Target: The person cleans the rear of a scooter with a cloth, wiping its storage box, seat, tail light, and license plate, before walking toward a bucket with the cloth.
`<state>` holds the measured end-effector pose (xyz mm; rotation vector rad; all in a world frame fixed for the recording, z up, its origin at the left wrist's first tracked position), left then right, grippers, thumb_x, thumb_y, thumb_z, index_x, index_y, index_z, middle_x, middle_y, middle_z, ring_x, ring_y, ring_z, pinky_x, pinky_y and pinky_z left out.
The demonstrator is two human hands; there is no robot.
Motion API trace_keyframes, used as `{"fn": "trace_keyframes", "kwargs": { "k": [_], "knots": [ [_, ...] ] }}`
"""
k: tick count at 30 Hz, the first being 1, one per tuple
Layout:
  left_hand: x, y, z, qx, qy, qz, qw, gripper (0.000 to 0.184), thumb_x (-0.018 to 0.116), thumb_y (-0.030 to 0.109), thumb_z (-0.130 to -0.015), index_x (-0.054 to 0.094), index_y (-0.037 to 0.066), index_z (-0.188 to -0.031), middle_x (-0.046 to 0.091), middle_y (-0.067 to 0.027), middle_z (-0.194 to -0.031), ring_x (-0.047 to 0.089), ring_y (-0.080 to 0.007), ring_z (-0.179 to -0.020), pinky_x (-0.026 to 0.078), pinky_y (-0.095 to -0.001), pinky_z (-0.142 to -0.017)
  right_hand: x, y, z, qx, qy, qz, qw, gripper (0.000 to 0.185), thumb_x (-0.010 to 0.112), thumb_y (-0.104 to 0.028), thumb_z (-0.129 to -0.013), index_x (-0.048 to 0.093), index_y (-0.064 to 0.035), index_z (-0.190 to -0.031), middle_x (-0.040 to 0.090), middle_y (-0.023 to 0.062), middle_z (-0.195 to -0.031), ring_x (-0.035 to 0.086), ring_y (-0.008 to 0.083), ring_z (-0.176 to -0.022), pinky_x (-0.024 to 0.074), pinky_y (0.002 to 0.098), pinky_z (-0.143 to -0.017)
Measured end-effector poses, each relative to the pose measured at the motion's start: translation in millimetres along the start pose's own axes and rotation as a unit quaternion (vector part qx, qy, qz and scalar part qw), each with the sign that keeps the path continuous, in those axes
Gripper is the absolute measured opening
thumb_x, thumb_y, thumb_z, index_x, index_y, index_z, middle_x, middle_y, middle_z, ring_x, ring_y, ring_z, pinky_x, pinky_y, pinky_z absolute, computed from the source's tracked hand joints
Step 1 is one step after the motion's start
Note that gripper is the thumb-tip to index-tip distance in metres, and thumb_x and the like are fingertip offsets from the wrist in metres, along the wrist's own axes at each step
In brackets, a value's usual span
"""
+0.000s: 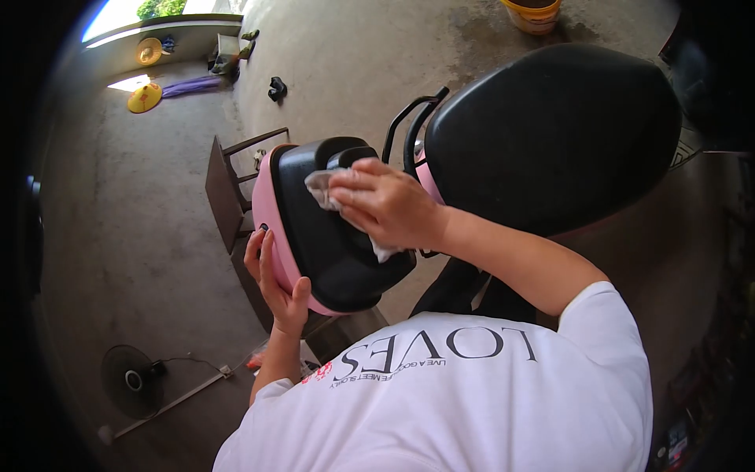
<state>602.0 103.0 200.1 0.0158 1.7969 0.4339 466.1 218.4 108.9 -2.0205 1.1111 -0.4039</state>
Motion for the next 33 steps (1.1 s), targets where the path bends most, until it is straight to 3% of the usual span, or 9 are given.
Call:
{"fn": "trace_keyframes", "kwargs": {
  "k": [4, 6, 8, 11, 15, 19, 22, 26, 33],
  "knots": [
    [-1, -1, 1, -0.002, -0.001, -0.005, 1.0, 0.074, 0.064, 0.053, -0.078, 0.049, 0.0, -0.128, 0.036, -0.0183, -0.132, 0.034, -0.0343, -0.126, 0.027, -0.0467, -0.105, 18, 66, -32, 0.064, 0.041, 0.016, 0.997, 0.021, 0.057, -0.017, -0.086, 0.065, 0.001, -0.093, 0.063, 0.0142, -0.095, 0.057, 0.0307, -0.091, 0.0456, 0.0379, -0.085],
    [-1, -2, -1, -0.002, 0.001, -0.004, 1.0, 0.074, 0.064, 0.053, -0.077, 0.049, 0.0, -0.127, 0.036, -0.0184, -0.132, 0.035, -0.0343, -0.126, 0.027, -0.0465, -0.104, 33, 105, -23, 0.181, -0.075, 0.02, 0.98, 0.024, 0.053, -0.02, -0.088, 0.065, -0.0001, -0.091, 0.062, 0.015, -0.091, 0.057, 0.0319, -0.088, 0.0457, 0.0388, -0.083],
    [1, -3, -1, -0.006, 0.002, 0.002, 1.0, 0.075, 0.064, 0.053, -0.077, 0.049, 0.0, -0.127, 0.036, -0.0184, -0.132, 0.035, -0.0342, -0.126, 0.028, -0.0463, -0.104, 37, 120, -2, 0.258, -0.091, 0.004, 0.962, 0.028, 0.049, -0.023, -0.091, 0.065, -0.0013, -0.093, 0.061, 0.0152, -0.089, 0.057, 0.0334, -0.089, 0.0453, 0.0384, -0.083],
    [0, -3, -2, -0.007, 0.008, 0.009, 1.0, 0.075, 0.065, 0.052, -0.077, 0.049, -0.001, -0.127, 0.037, -0.0183, -0.131, 0.036, -0.0336, -0.126, 0.029, -0.0457, -0.104, 32, 117, 22, 0.285, 0.037, -0.109, 0.952, 0.032, 0.046, -0.026, -0.095, 0.061, -0.0004, -0.107, 0.059, 0.0169, -0.104, 0.054, 0.0356, -0.096, 0.0427, 0.0389, -0.087],
    [-1, 1, 0, -0.006, 0.006, 0.008, 1.0, 0.074, 0.065, 0.052, -0.077, 0.049, 0.0, -0.127, 0.037, -0.0179, -0.13, 0.036, -0.0331, -0.126, 0.029, -0.0453, -0.105, 36, 121, 56, 0.346, 0.032, -0.122, 0.93, 0.032, 0.043, -0.024, -0.095, 0.058, -0.0003, -0.109, 0.058, 0.017, -0.107, 0.052, 0.0352, -0.101, 0.0403, 0.0407, -0.09],
    [0, -2, 0, -0.005, 0.01, 0.008, 1.0, 0.073, 0.065, 0.051, -0.077, 0.049, 0.0, -0.127, 0.037, -0.0174, -0.131, 0.035, -0.0324, -0.126, 0.029, -0.0449, -0.105, 26, 102, 54, 0.331, 0.011, -0.025, 0.943, 0.03, 0.042, -0.023, -0.095, 0.058, 0.0008, -0.104, 0.059, 0.017, -0.103, 0.052, 0.0352, -0.097, 0.0404, 0.0411, -0.089],
    [-1, -1, -1, -0.004, 0.011, 0.008, 1.0, 0.072, 0.064, 0.051, -0.078, 0.049, 0.0, -0.127, 0.038, -0.0173, -0.131, 0.035, -0.0321, -0.127, 0.029, -0.0449, -0.105, 22, 79, 79, 0.336, 0.053, -0.067, 0.938, 0.031, 0.042, -0.022, -0.095, 0.057, 0.0021, -0.107, 0.058, 0.0186, -0.105, 0.052, 0.0356, -0.099, 0.0398, 0.0416, -0.09],
    [-1, -1, 0, -0.002, 0.021, -0.016, 1.0, 0.075, 0.055, 0.061, -0.082, 0.049, 0.003, -0.13, 0.039, -0.0141, -0.133, 0.035, -0.0296, -0.127, 0.026, -0.0432, -0.106, 17, 25, 104, 0.296, 0.044, -0.007, 0.954, 0.041, 0.041, -0.023, -0.096, 0.047, 0.0031, -0.128, 0.047, 0.0223, -0.13, 0.041, 0.0379, -0.12, 0.0292, 0.0417, -0.105],
    [-1, -1, 2, 0.0, 0.008, -0.023, 1.0, 0.076, 0.054, 0.061, -0.082, 0.047, 0.003, -0.131, 0.039, -0.0148, -0.134, 0.034, -0.0301, -0.129, 0.025, -0.0433, -0.107, 19, -5, 82, 0.27, -0.022, 0.061, 0.961, 0.05, 0.043, -0.027, -0.095, 0.038, -0.0027, -0.138, 0.035, 0.0157, -0.143, 0.033, 0.035, -0.128, 0.0255, 0.0434, -0.106]
  ]
}}
Point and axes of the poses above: each hand's wrist, its own z-axis away from the middle knuckle, its own x-axis out of the palm, y = z × x, the point moved 9 cm from there along -z, towards the middle knuckle
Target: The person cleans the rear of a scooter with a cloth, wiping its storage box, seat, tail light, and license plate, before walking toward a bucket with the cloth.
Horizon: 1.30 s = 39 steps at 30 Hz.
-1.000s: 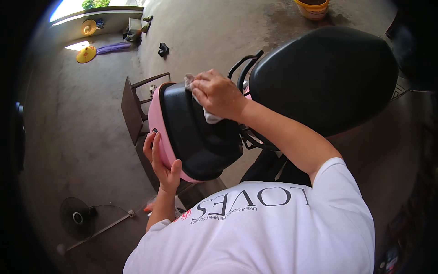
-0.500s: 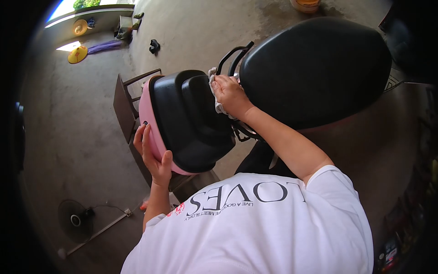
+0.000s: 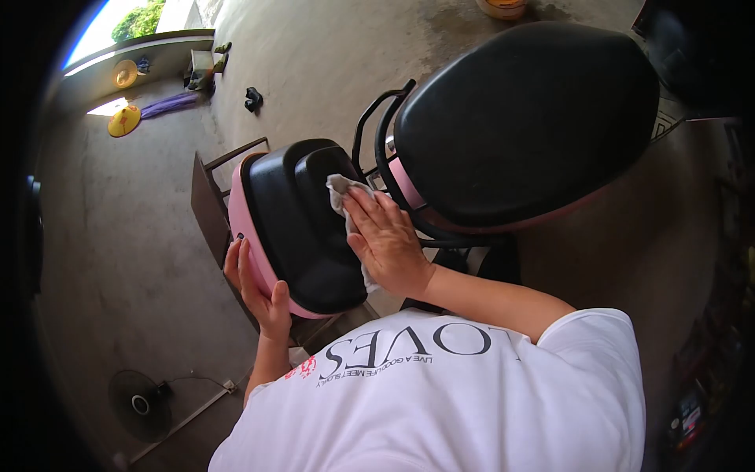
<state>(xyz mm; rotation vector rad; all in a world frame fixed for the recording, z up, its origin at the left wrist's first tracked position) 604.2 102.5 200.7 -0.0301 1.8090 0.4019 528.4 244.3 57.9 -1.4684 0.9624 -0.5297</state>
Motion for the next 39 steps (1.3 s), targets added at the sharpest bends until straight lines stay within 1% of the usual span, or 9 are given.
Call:
{"fn": "trace_keyframes", "kwargs": {
  "k": [6, 9, 11, 15, 20, 24, 27, 31, 39],
  "knots": [
    [-2, 1, -2, 0.003, 0.005, 0.008, 1.0, 0.075, 0.058, 0.056, -0.08, 0.048, 0.0, -0.129, 0.041, -0.0179, -0.131, 0.034, -0.0329, -0.128, 0.026, -0.0442, -0.105, 16, 54, -102, -0.058, 0.093, -0.067, 0.992, 0.04, 0.042, -0.027, -0.095, 0.053, 0.0001, -0.122, 0.054, 0.0175, -0.124, 0.045, 0.033, -0.119, 0.0338, 0.0402, -0.099],
    [-2, 0, 0, 0.003, -0.002, -0.003, 1.0, 0.075, 0.059, 0.056, -0.08, 0.048, 0.0, -0.129, 0.04, -0.0181, -0.131, 0.034, -0.033, -0.127, 0.027, -0.0446, -0.105, 40, 78, -117, -0.001, -0.005, -0.057, 0.998, 0.035, 0.044, -0.023, -0.096, 0.055, 0.0033, -0.117, 0.057, 0.0168, -0.119, 0.049, 0.0338, -0.114, 0.0368, 0.0391, -0.097],
    [-2, -1, 0, -0.002, 0.004, 0.019, 1.0, 0.074, 0.061, 0.054, -0.08, 0.048, 0.0, -0.128, 0.038, -0.0184, -0.132, 0.035, -0.0332, -0.127, 0.029, -0.0451, -0.105, 20, 63, -96, -0.061, 0.139, 0.029, 0.988, 0.028, 0.045, -0.016, -0.094, 0.06, 0.0045, -0.106, 0.062, 0.0161, -0.104, 0.055, 0.0309, -0.104, 0.0412, 0.0394, -0.087],
    [0, -2, -1, -0.005, 0.003, 0.022, 1.0, 0.073, 0.062, 0.053, -0.079, 0.048, -0.001, -0.128, 0.037, -0.0184, -0.132, 0.035, -0.0332, -0.127, 0.03, -0.0455, -0.104, 10, 65, -30, 0.029, 0.094, -0.037, 0.994, 0.026, 0.046, -0.017, -0.093, 0.059, 0.0025, -0.104, 0.058, 0.0176, -0.109, 0.057, 0.0346, -0.097, 0.0437, 0.0435, -0.086],
    [-1, -2, 1, -0.001, 0.01, 0.023, 1.0, 0.072, 0.063, 0.052, -0.079, 0.05, 0.0, -0.127, 0.038, -0.0171, -0.131, 0.035, -0.0332, -0.127, 0.029, -0.0453, -0.104, -9, 80, -24, 0.058, -0.094, 0.011, 0.994, 0.024, 0.053, -0.021, -0.089, 0.062, -0.0017, -0.078, 0.056, 0.0169, -0.08, 0.059, 0.0353, -0.074, 0.049, 0.0423, -0.069],
    [-3, -1, 1, -0.009, 0.015, 0.027, 0.999, 0.071, 0.064, 0.051, -0.078, 0.051, 0.001, -0.126, 0.039, -0.0167, -0.131, 0.035, -0.0334, -0.127, 0.029, -0.0454, -0.104, -68, 97, -95, -0.036, 0.098, 0.257, 0.961, 0.027, 0.057, -0.025, -0.086, 0.062, -0.0093, -0.108, 0.058, 0.0059, -0.11, 0.053, 0.0264, -0.103, 0.0446, 0.0392, -0.086],
    [-1, -3, 0, -0.008, 0.016, 0.024, 1.0, 0.069, 0.065, 0.05, -0.078, 0.052, 0.001, -0.125, 0.039, -0.0167, -0.131, 0.035, -0.0336, -0.127, 0.029, -0.0456, -0.104, -47, 121, -119, -0.012, -0.025, 0.434, 0.9, 0.042, 0.058, -0.033, -0.085, 0.058, -0.0064, -0.118, 0.051, 0.0055, -0.132, 0.044, 0.0266, -0.123, 0.0359, 0.0377, -0.1],
    [-1, -2, -2, -0.002, 0.026, 0.026, 0.999, 0.072, 0.06, 0.058, -0.08, 0.051, 0.004, -0.128, 0.04, -0.0154, -0.131, 0.036, -0.031, -0.126, 0.028, -0.0442, -0.105, -18, 104, -74, -0.12, -0.111, 0.379, 0.911, 0.048, 0.06, -0.029, -0.083, 0.054, -0.0013, -0.122, 0.049, 0.014, -0.134, 0.038, 0.0279, -0.13, 0.0328, 0.0367, -0.104],
    [-3, 0, -1, 0.002, 0.036, 0.029, 0.999, 0.069, 0.067, 0.05, -0.075, 0.055, 0.003, -0.124, 0.043, -0.0164, -0.127, 0.037, -0.0351, -0.124, 0.031, -0.0459, -0.102, -13, 64, -20, -0.272, -0.262, 0.342, 0.86, 0.035, 0.052, -0.012, -0.078, 0.062, -0.0011, -0.109, 0.058, 0.0056, -0.122, 0.05, 0.0207, -0.116, 0.0404, 0.0321, -0.089]
  ]
}}
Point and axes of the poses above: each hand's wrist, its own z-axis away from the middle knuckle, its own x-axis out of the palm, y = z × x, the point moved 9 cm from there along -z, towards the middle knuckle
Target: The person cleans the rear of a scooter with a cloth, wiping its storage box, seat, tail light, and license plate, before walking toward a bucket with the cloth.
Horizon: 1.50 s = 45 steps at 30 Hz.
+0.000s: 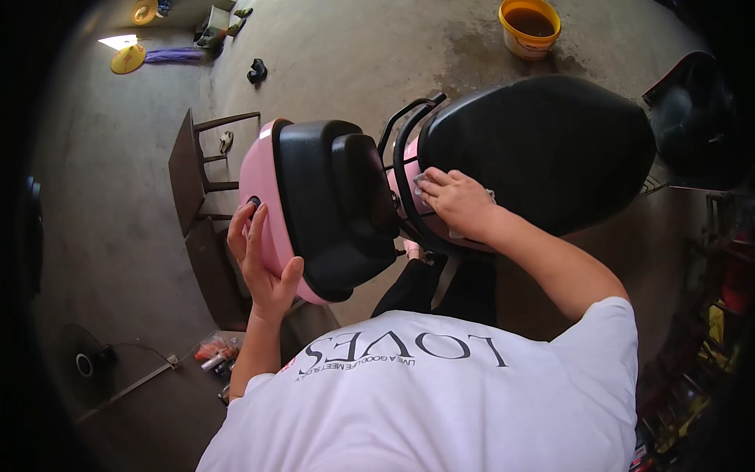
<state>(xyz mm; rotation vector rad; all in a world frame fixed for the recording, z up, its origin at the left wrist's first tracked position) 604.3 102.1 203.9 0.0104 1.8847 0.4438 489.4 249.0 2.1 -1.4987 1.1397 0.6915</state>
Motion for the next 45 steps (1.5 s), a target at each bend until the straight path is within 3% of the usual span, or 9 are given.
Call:
{"fn": "trace_keyframes", "kwargs": {
  "k": [10, 20, 26, 33, 34, 36, 38, 39, 45],
  "knots": [
    [0, -3, 0, 0.006, 0.006, -0.007, 1.0, 0.068, 0.068, 0.048, -0.074, 0.055, 0.003, -0.123, 0.044, -0.0162, -0.125, 0.038, -0.0355, -0.123, 0.031, -0.0458, -0.102, 52, 89, -104, 0.284, -0.034, 0.057, 0.957, 0.025, 0.053, -0.007, -0.078, 0.063, 0.0058, -0.097, 0.062, 0.0172, -0.101, 0.056, 0.0308, -0.102, 0.0476, 0.0358, -0.085],
    [-1, -1, 1, 0.004, 0.003, -0.011, 1.0, 0.068, 0.071, 0.046, -0.07, 0.056, 0.006, -0.123, 0.044, -0.016, -0.126, 0.038, -0.0354, -0.124, 0.032, -0.0447, -0.102, 57, 15, -82, -0.099, -0.189, -0.009, 0.977, 0.032, 0.053, -0.015, -0.079, 0.064, -0.0013, -0.105, 0.059, 0.0129, -0.117, 0.053, 0.0241, -0.114, 0.0482, 0.0366, -0.088],
    [-1, -5, -2, -0.013, 0.004, -0.026, 1.0, 0.07, 0.071, 0.046, -0.066, 0.056, 0.01, -0.124, 0.045, -0.0147, -0.125, 0.038, -0.0353, -0.124, 0.031, -0.0471, -0.102, 72, 95, -120, 0.158, -0.272, 0.086, 0.946, 0.023, 0.06, -0.023, -0.077, 0.071, -0.0076, -0.09, 0.067, 0.0127, -0.101, 0.063, 0.0284, -0.099, 0.0483, 0.0361, -0.084],
    [-2, -2, -1, -0.028, 0.006, -0.034, 0.999, 0.069, 0.071, 0.047, -0.066, 0.057, 0.012, -0.124, 0.044, -0.0143, -0.127, 0.039, -0.0346, -0.123, 0.033, -0.0454, -0.102, 79, 57, -106, 0.03, -0.283, 0.148, 0.947, 0.043, 0.059, -0.016, -0.077, 0.056, 0.0062, -0.114, 0.059, 0.021, -0.114, 0.054, 0.0356, -0.111, 0.0445, 0.0396, -0.091],
    [-7, -4, 1, -0.032, 0.008, -0.028, 0.999, 0.069, 0.071, 0.047, -0.066, 0.057, 0.012, -0.124, 0.044, -0.0143, -0.127, 0.039, -0.0346, -0.123, 0.033, -0.0454, -0.102, 78, 43, -98, -0.069, -0.118, 0.072, 0.988, 0.048, 0.058, -0.014, -0.077, 0.051, 0.0074, -0.119, 0.059, 0.0217, -0.114, 0.055, 0.0334, -0.11, 0.0445, 0.0393, -0.091],
    [-5, -5, -1, -0.024, 0.011, -0.03, 0.999, 0.072, 0.071, 0.048, -0.064, 0.055, 0.012, -0.124, 0.044, -0.0135, -0.125, 0.038, -0.0324, -0.124, 0.028, -0.0467, -0.101, 103, 56, -76, 0.168, -0.261, -0.053, 0.949, 0.048, 0.058, -0.013, -0.075, 0.055, 0.0039, -0.119, 0.059, 0.0224, -0.113, 0.05, 0.0273, -0.118, 0.0404, 0.0335, -0.097],
    [-5, -5, -3, -0.012, 0.017, -0.026, 0.999, 0.071, 0.072, 0.047, -0.065, 0.056, 0.01, -0.123, 0.045, -0.0143, -0.125, 0.038, -0.0326, -0.124, 0.03, -0.0451, -0.1, 117, 17, -54, -0.051, -0.195, 0.071, 0.977, 0.029, 0.057, -0.016, -0.074, 0.07, -0.0041, -0.096, 0.061, 0.0156, -0.114, 0.044, 0.0247, -0.124, 0.0399, 0.035, -0.094],
    [-6, -3, -4, -0.016, 0.017, -0.027, 0.999, 0.07, 0.072, 0.046, -0.065, 0.057, 0.009, -0.123, 0.046, -0.0146, -0.125, 0.038, -0.0333, -0.123, 0.031, -0.0452, -0.101, 75, -9, -52, -0.003, -0.354, 0.104, 0.93, 0.027, 0.055, -0.018, -0.076, 0.071, -0.0087, -0.097, 0.061, 0.0098, -0.115, 0.041, 0.0257, -0.127, 0.0391, 0.0363, -0.093],
    [-4, -4, -1, 0.008, 0.012, -0.01, 1.0, 0.069, 0.071, 0.047, -0.07, 0.056, 0.008, -0.124, 0.045, -0.0142, -0.127, 0.038, -0.0334, -0.124, 0.031, -0.0442, -0.103, 40, -38, -23, -0.099, -0.171, 0.085, 0.977, 0.025, 0.05, -0.017, -0.081, 0.068, -0.0111, -0.098, 0.06, 0.0028, -0.114, 0.047, 0.0194, -0.119, 0.0384, 0.03, -0.085]
  ]
}}
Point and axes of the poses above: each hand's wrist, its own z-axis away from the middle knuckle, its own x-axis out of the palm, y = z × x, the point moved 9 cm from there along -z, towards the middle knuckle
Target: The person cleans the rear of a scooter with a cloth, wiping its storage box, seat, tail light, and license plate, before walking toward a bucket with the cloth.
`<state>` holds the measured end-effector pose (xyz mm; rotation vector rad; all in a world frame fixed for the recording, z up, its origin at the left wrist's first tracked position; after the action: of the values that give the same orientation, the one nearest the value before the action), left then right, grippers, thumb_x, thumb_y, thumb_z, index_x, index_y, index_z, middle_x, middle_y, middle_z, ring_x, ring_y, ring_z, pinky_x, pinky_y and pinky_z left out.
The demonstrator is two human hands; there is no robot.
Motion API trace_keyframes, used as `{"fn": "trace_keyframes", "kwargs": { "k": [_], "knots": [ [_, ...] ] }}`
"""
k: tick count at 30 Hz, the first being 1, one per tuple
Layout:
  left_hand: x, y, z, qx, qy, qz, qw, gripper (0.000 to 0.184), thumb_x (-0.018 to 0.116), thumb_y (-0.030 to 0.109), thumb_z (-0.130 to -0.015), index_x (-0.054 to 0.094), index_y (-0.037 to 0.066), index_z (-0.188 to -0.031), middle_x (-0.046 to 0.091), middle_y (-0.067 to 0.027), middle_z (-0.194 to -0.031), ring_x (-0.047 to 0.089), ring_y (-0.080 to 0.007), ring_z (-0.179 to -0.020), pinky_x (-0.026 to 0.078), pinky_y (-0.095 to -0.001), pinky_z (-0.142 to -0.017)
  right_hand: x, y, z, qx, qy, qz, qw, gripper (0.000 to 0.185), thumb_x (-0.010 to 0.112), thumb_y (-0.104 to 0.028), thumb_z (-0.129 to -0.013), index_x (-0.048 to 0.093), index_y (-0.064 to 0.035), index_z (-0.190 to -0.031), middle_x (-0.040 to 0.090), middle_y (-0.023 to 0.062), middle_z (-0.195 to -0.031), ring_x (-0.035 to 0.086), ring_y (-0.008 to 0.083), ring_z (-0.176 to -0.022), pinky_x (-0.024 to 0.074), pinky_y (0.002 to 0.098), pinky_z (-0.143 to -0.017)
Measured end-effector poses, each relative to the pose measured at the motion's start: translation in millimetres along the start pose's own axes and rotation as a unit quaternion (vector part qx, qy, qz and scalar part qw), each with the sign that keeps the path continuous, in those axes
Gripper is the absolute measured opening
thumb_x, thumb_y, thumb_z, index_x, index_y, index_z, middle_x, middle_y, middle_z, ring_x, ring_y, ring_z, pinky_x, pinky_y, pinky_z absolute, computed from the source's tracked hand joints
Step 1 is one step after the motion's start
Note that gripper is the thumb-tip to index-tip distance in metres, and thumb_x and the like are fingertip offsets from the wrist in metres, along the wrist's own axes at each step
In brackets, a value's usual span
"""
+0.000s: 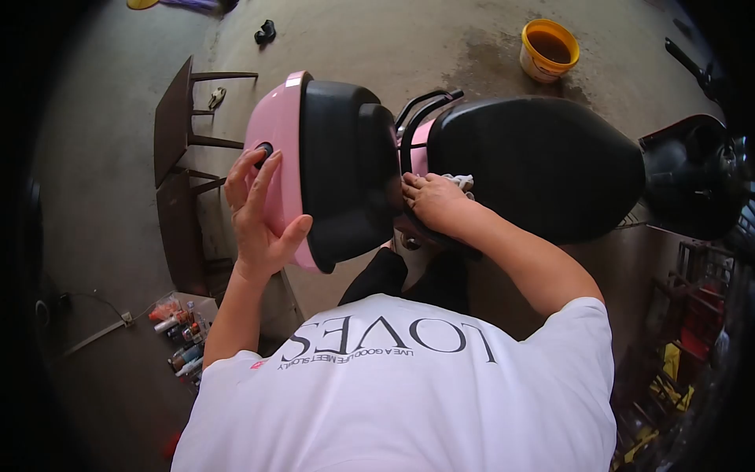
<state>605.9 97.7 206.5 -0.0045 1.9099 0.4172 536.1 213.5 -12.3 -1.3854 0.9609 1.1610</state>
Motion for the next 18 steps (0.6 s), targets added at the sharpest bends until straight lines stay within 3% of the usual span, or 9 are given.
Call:
{"fn": "trace_keyframes", "kwargs": {
  "k": [2, 11, 12, 15, 18],
  "knots": [
    [2, 0, 1, 0.0, -0.001, 0.009, 1.0, 0.069, 0.071, 0.047, -0.07, 0.056, 0.008, -0.125, 0.045, -0.0141, -0.127, 0.038, -0.0331, -0.124, 0.031, -0.044, -0.103, 14, -9, 10, -0.04, -0.112, -0.027, 0.993, 0.033, 0.046, -0.018, -0.086, 0.064, -0.0116, -0.113, 0.044, 0.0027, -0.141, 0.037, 0.0181, -0.132, 0.0368, 0.0311, -0.093],
    [3, 0, 1, 0.004, 0.003, 0.01, 1.0, 0.068, 0.07, 0.047, -0.073, 0.055, 0.008, -0.126, 0.044, -0.0138, -0.126, 0.037, -0.0321, -0.123, 0.033, -0.0434, -0.101, -4, -4, 78, -0.055, -0.076, -0.04, 0.995, 0.032, 0.049, -0.019, -0.086, 0.064, -0.0175, -0.114, 0.045, -0.0058, -0.14, 0.036, 0.0174, -0.132, 0.0367, 0.0303, -0.09],
    [2, 0, 0, 0.004, 0.004, 0.013, 1.0, 0.068, 0.07, 0.047, -0.073, 0.055, 0.008, -0.126, 0.044, -0.0138, -0.126, 0.037, -0.0321, -0.123, 0.033, -0.0434, -0.101, -15, 7, 81, -0.011, -0.034, -0.101, 0.994, 0.033, 0.052, -0.016, -0.084, 0.063, -0.0187, -0.115, 0.047, -0.0062, -0.138, 0.036, 0.0178, -0.133, 0.0371, 0.0312, -0.09],
    [4, 1, 2, 0.01, -0.001, 0.006, 1.0, 0.068, 0.069, 0.049, -0.075, 0.054, 0.008, -0.127, 0.044, -0.0135, -0.126, 0.037, -0.0311, -0.123, 0.033, -0.0434, -0.101, -24, 53, 79, 0.065, 0.078, -0.082, 0.991, 0.034, 0.055, -0.015, -0.082, 0.061, -0.0183, -0.115, 0.053, -0.0026, -0.131, 0.049, 0.0222, -0.116, 0.0435, 0.0335, -0.087],
    [4, 0, 2, -0.005, 0.002, 0.023, 1.0, 0.067, 0.066, 0.051, -0.077, 0.054, 0.008, -0.127, 0.043, -0.0122, -0.127, 0.036, -0.0292, -0.125, 0.032, -0.0423, -0.103, -6, 154, 86, 0.263, 0.166, -0.034, 0.95, 0.037, 0.055, -0.019, -0.084, 0.058, -0.0163, -0.121, 0.051, -0.0014, -0.133, 0.048, 0.0235, -0.115, 0.0435, 0.0343, -0.09]
  ]
}}
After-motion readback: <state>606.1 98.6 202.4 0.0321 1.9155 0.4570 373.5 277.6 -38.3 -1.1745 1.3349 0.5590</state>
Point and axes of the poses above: each hand's wrist, its own z-axis away from the middle knuckle, its own x-axis out of the palm, y = z × x, the point moved 9 cm from there along -z, towards the middle knuckle
